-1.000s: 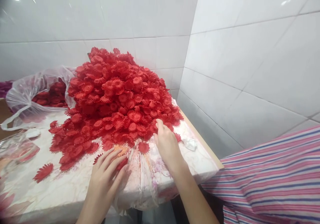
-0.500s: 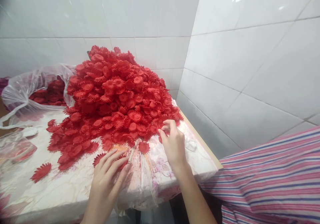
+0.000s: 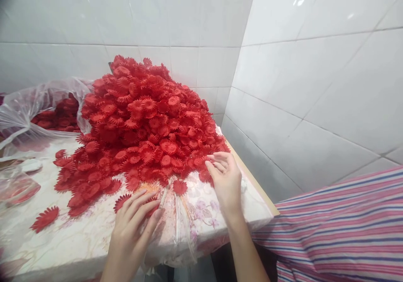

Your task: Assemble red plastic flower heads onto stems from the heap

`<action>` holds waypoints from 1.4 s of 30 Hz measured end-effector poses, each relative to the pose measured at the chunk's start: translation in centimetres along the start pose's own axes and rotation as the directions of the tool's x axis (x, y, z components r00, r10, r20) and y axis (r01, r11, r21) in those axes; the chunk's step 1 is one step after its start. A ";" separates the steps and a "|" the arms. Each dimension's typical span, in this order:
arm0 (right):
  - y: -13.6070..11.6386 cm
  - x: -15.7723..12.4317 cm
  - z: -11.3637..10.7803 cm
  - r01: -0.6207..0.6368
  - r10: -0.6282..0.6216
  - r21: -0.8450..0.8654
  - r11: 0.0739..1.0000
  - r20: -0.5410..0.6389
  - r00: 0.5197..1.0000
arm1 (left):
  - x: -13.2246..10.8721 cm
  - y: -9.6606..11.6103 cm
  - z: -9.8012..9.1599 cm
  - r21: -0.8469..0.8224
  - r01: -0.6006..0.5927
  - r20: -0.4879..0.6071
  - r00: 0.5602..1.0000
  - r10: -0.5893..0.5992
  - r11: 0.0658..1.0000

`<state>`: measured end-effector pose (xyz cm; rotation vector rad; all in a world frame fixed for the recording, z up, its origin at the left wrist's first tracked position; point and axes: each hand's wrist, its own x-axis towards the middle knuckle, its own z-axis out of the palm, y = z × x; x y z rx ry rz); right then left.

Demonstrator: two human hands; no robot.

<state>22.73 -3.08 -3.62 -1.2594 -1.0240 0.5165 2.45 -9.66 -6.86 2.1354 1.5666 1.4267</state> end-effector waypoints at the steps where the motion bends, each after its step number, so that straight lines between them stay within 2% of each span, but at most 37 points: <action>1: 0.0 0.0 0.0 -0.001 0.001 -0.003 1.000 -0.008 1.000 | 0.0 0.0 0.0 0.007 0.000 -0.001 1.000 0.000 1.000; 6: -0.2 -0.1 0.0 0.023 -0.031 -0.114 0.993 -0.073 0.997 | 0.0 -0.5 -0.3 0.055 -0.055 0.019 0.998 0.054 0.997; 8: -0.4 -0.5 0.1 0.125 -0.145 -0.279 0.952 -0.054 0.988 | -0.2 -0.6 -0.3 0.087 -0.069 0.014 0.998 0.068 0.994; 11: -1.0 -1.7 0.4 0.341 -0.360 -0.457 0.822 0.049 0.932 | -0.5 -0.8 -0.2 0.154 -0.049 0.001 0.999 0.050 0.987; 14: -1.7 -3.4 0.5 0.453 -0.447 -0.389 0.802 0.113 0.888 | -0.7 -0.9 0.0 0.226 -0.087 0.019 0.996 0.085 0.970; 16: -2.0 -4.6 0.3 0.460 -0.433 -0.315 0.830 0.156 0.888 | -0.6 -1.0 -0.1 0.239 -0.109 0.020 0.994 0.107 0.965; 19: -2.2 -6.4 -0.2 0.386 -0.323 -0.191 0.903 0.292 0.900 | -0.4 -0.8 -0.8 0.125 -0.107 0.035 0.994 0.103 0.986; 22: -2.5 -8.0 -0.4 0.236 -0.188 -0.052 0.970 0.448 0.874 | -0.2 0.2 -1.6 -0.132 0.051 0.046 0.998 -0.046 0.990; 24: -2.8 -8.7 -0.3 0.119 -0.121 0.033 0.992 0.467 0.876 | -0.1 1.2 -2.0 -0.321 0.233 0.088 0.972 -0.217 0.918; 26: -3.2 -9.1 -0.2 0.019 -0.071 0.117 0.993 0.458 0.886 | 0.0 2.2 -2.1 -0.477 0.396 0.162 0.917 -0.364 0.785; 28: -3.6 -9.2 -0.1 -0.104 0.002 0.181 0.978 0.491 0.871 | 0.1 3.0 -2.2 -0.569 0.488 0.217 0.866 -0.452 0.662; 29: -3.8 -9.2 -0.1 -0.179 0.048 0.203 0.963 0.522 0.852 | 0.1 3.2 -2.1 -0.585 0.505 0.230 0.854 -0.467 0.634; 31: -4.0 -9.2 -0.1 -0.300 0.125 0.237 0.924 0.555 0.822 | 0.0 3.5 -2.1 -0.570 0.493 0.188 0.857 -0.480 0.657; 32: -4.1 -9.3 -0.1 -0.325 0.144 0.254 0.911 0.541 0.828 | -0.1 3.5 -2.1 -0.544 0.467 0.121 0.866 -0.485 0.698; 34: -4.2 -9.5 -0.1 -0.298 0.136 0.284 0.911 0.476 0.869 | -0.4 3.5 -2.1 -0.462 0.380 -0.061 0.888 -0.457 0.801; 36: -4.4 -9.9 0.0 -0.256 0.114 0.307 0.917 0.413 0.903 | -0.6 3.5 -2.2 -0.391 0.281 -0.138 0.924 -0.358 0.876; 38: -4.8 -10.3 0.0 -0.267 0.122 0.338 0.903 0.393 0.911 | -0.8 3.7 -2.4 -0.400 0.226 -0.040 0.964 -0.263 0.888; 39: -5.1 -10.5 0.0 -0.288 0.138 0.354 0.890 0.394 0.909 | -0.8 3.9 -2.5 -0.429 0.235 0.015 0.967 -0.253 0.872; 42: -5.8 -11.0 -0.1 -0.360 0.189 0.372 0.856 0.422 0.886 | -1.0 4.6 -2.6 -0.551 0.330 0.079 0.935 -0.345 0.766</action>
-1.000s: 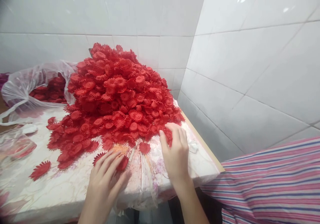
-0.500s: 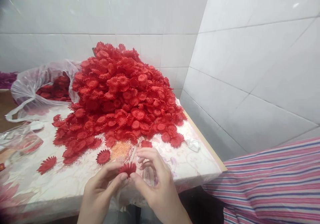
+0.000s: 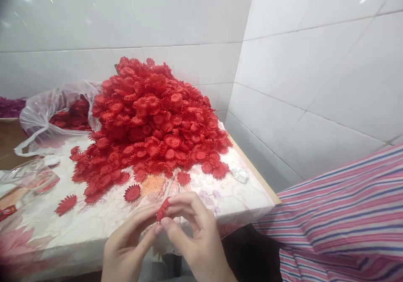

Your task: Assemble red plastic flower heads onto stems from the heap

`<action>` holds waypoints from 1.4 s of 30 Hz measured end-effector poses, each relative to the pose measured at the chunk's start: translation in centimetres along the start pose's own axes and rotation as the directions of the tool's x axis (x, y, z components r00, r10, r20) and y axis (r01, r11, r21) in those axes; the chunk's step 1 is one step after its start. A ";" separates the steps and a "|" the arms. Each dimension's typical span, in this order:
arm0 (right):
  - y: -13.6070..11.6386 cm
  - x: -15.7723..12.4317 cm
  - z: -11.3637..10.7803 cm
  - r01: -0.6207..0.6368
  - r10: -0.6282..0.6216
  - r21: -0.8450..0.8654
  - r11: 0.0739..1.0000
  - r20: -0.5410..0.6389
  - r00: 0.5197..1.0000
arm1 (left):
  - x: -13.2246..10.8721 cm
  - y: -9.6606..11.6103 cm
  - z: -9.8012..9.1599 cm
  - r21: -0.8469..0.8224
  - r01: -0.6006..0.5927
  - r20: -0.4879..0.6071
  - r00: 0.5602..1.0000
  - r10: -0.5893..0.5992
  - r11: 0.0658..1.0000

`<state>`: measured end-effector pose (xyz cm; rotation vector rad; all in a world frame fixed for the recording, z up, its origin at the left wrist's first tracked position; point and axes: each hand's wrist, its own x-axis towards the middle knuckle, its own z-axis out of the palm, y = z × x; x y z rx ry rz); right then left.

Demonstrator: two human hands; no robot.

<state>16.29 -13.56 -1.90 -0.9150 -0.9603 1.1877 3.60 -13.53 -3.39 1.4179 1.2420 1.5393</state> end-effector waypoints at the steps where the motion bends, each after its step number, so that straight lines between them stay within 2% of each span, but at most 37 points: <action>1: -0.1 -0.2 0.1 -0.018 0.018 0.006 1.000 0.001 1.000 | -0.1 0.2 0.2 -0.055 0.043 -0.015 0.999 -0.044 0.998; 4: -0.2 -0.5 0.0 -0.028 0.028 0.027 0.999 -0.009 1.000 | -0.4 0.8 0.6 -0.199 0.167 -0.018 0.985 -0.174 0.966; 6: -0.2 -0.5 -0.1 0.010 -0.010 0.039 0.999 -0.014 1.000 | -0.5 1.1 0.8 -0.255 0.239 -0.011 0.968 -0.250 0.937; 12: 0.1 -0.3 -0.5 0.128 -0.129 -0.034 0.991 -0.003 0.992 | -0.4 1.2 0.8 -0.261 0.332 -0.006 0.939 -0.345 0.907; 15: 0.1 -0.1 -0.7 0.108 -0.108 -0.005 0.994 0.022 0.994 | -0.4 1.0 0.6 -0.275 0.319 0.015 0.945 -0.328 0.907; 19: 0.0 0.0 -0.9 0.058 -0.064 0.087 0.995 0.062 0.996 | -0.5 0.8 0.5 -0.241 0.246 0.035 0.969 -0.245 0.939; 23: -0.3 -0.2 -0.4 -0.003 0.001 0.099 0.995 0.014 1.000 | -0.9 0.9 0.5 -0.239 0.205 0.046 0.979 -0.199 0.949; 26: -0.5 -0.3 0.1 -0.043 0.045 0.089 0.995 -0.019 0.999 | -1.1 0.9 0.5 -0.282 0.212 0.029 0.977 -0.212 0.936; 30: -0.6 -0.3 0.2 -0.099 0.093 0.113 0.989 0.054 0.994 | -1.0 0.8 0.5 -0.305 0.234 -0.020 0.968 -0.252 0.923; 34: -0.7 -0.1 0.3 -0.153 0.144 0.129 0.980 0.076 0.987 | -1.0 0.7 0.4 -0.302 0.239 -0.012 0.967 -0.255 0.923; 42: -0.8 -0.2 0.8 -0.178 0.171 0.142 0.974 0.059 0.984 | -1.0 1.2 0.1 -0.295 0.255 -0.028 0.961 -0.275 0.921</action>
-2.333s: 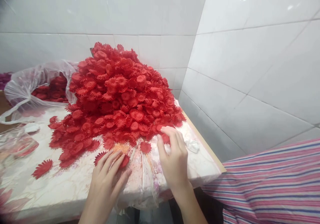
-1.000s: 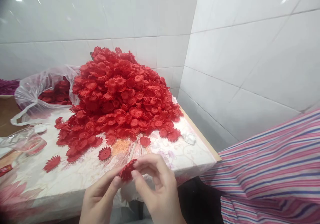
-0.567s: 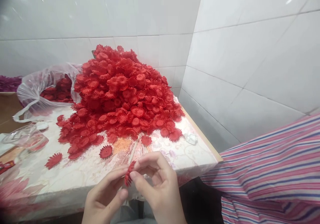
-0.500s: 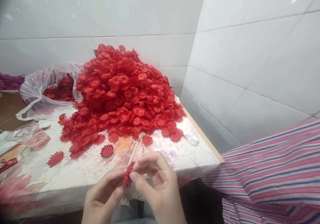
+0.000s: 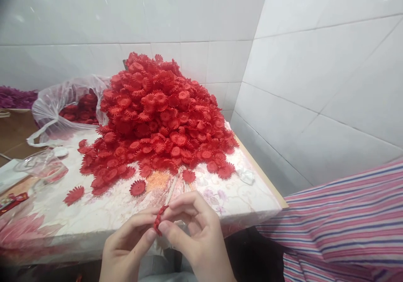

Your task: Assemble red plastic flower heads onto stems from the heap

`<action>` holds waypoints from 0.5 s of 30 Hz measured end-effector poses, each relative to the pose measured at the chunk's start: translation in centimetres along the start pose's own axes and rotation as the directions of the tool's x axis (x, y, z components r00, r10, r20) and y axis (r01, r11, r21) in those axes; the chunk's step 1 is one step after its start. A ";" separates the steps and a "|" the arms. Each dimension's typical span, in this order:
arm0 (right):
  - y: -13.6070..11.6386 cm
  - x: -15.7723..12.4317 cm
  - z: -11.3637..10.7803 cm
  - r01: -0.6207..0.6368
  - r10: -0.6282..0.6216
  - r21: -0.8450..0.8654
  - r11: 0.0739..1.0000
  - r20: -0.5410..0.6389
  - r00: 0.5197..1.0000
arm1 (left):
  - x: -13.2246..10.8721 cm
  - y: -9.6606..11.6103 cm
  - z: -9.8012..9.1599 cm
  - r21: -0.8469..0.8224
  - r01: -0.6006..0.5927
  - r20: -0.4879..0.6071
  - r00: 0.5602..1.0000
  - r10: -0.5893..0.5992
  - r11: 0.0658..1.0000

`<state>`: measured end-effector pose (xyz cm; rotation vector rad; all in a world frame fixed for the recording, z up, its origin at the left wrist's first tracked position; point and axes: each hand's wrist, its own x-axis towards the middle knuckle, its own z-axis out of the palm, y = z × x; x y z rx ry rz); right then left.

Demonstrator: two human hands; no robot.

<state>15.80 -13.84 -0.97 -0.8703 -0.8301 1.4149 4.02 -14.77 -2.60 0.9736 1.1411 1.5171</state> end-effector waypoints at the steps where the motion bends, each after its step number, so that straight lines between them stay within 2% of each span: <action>1: 0.0 0.0 0.0 0.000 0.000 -0.003 1.000 0.003 1.000 | 0.0 0.0 -0.1 0.013 0.000 0.008 1.000 0.000 1.000; 9: 0.0 -0.1 0.3 0.025 -0.024 -0.025 0.999 0.009 1.000 | 0.2 0.0 -0.5 0.056 -0.033 0.028 0.999 0.031 0.998; 15: 0.1 -0.1 0.6 0.026 -0.027 -0.061 0.998 -0.011 1.000 | 0.3 0.0 -0.3 0.009 -0.087 -0.001 0.996 0.087 0.996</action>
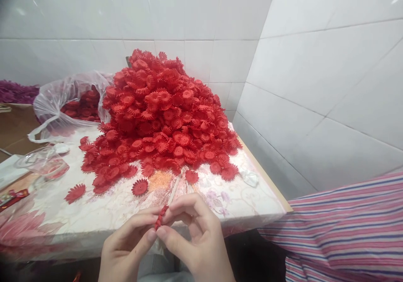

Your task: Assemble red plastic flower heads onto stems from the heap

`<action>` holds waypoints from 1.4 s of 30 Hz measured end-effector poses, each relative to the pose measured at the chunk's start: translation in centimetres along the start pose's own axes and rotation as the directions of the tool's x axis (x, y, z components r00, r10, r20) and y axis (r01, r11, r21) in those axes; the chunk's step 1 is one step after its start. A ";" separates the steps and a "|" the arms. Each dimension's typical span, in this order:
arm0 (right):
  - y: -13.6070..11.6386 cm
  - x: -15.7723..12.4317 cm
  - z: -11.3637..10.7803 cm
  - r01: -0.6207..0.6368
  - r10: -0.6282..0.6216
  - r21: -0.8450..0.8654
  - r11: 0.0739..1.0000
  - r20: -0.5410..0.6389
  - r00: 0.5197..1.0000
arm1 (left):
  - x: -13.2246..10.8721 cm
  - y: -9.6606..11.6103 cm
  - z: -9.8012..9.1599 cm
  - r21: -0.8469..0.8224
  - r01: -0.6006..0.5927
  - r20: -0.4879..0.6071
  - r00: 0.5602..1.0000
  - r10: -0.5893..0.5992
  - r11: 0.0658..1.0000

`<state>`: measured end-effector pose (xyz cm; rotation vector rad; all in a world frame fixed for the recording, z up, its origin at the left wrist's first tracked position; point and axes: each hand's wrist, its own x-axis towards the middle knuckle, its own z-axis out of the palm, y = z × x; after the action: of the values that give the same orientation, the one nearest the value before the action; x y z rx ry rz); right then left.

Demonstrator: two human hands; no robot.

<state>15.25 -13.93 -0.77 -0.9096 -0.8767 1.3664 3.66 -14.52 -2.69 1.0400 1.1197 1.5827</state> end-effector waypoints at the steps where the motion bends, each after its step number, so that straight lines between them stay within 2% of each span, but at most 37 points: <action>1: 0.0 0.0 0.0 0.005 -0.005 -0.006 1.000 -0.004 1.000 | 0.0 0.0 0.0 -0.002 -0.005 -0.004 1.000 0.005 1.000; 8: 0.5 0.1 0.1 0.122 -0.137 -0.202 0.972 -0.059 0.989 | 0.0 -0.5 -0.4 0.126 -0.075 -0.004 0.997 0.076 0.989; 11: 1.0 0.1 0.1 0.180 -0.195 -0.261 0.948 -0.032 0.980 | -0.1 -0.6 -0.2 0.111 -0.076 0.004 0.997 0.076 0.991; 14: 1.5 0.0 0.2 0.192 -0.201 -0.267 0.944 -0.005 0.980 | -0.1 -0.6 0.1 0.117 -0.050 0.005 0.999 0.049 0.992; 16: 1.7 0.0 0.1 0.150 -0.154 -0.227 0.962 0.000 0.988 | 0.1 -0.6 0.1 0.174 -0.045 0.006 0.999 0.044 0.984; 18: 1.6 0.1 -0.6 0.071 -0.068 -0.109 0.992 0.034 0.997 | 0.4 -0.5 -0.4 0.228 -0.030 0.002 1.000 0.030 0.973; 21: 0.8 0.9 -2.3 0.003 -0.011 0.118 0.993 0.068 0.998 | 1.2 -0.2 -1.6 0.273 0.023 -0.124 0.992 0.011 0.962; 23: 0.2 1.4 -3.4 0.066 -0.062 0.125 0.990 -0.029 0.998 | 1.6 0.0 -2.1 0.307 0.029 -0.209 0.977 0.038 0.951; 24: 0.0 1.6 -3.7 0.101 -0.095 0.079 0.992 -0.080 0.992 | 1.6 0.1 -2.1 0.325 0.007 -0.199 0.978 0.061 0.946; 26: -0.1 1.7 -3.9 0.147 -0.150 -0.028 0.989 -0.120 0.981 | 1.5 0.1 -1.5 0.347 -0.099 -0.071 0.989 0.131 0.933; 28: 0.1 1.5 -3.4 0.172 -0.184 -0.117 0.978 -0.106 0.977 | 1.2 0.0 -0.4 0.343 -0.233 0.079 0.972 0.219 0.910; 30: 0.4 1.1 -2.7 0.195 -0.211 -0.193 0.961 -0.065 0.975 | 0.9 -0.2 0.5 0.344 -0.329 0.158 0.943 0.291 0.879; 33: 0.7 0.6 -2.1 0.226 -0.250 -0.285 0.931 -0.049 0.967 | 0.9 -0.3 1.1 0.376 -0.417 0.207 0.908 0.364 0.828; 36: 0.7 0.4 -1.9 0.265 -0.307 -0.348 0.899 -0.071 0.949 | 1.1 -0.3 1.0 0.394 -0.514 0.251 0.857 0.450 0.762; 42: 1.1 0.5 -1.8 0.364 -0.396 -0.436 0.823 0.017 0.918 | 1.5 -0.2 0.5 0.429 -0.640 0.357 0.769 0.531 0.638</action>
<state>16.45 -13.49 -2.49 -1.0424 -1.2592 0.7947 3.80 -12.91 -2.53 2.0774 1.1677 1.6220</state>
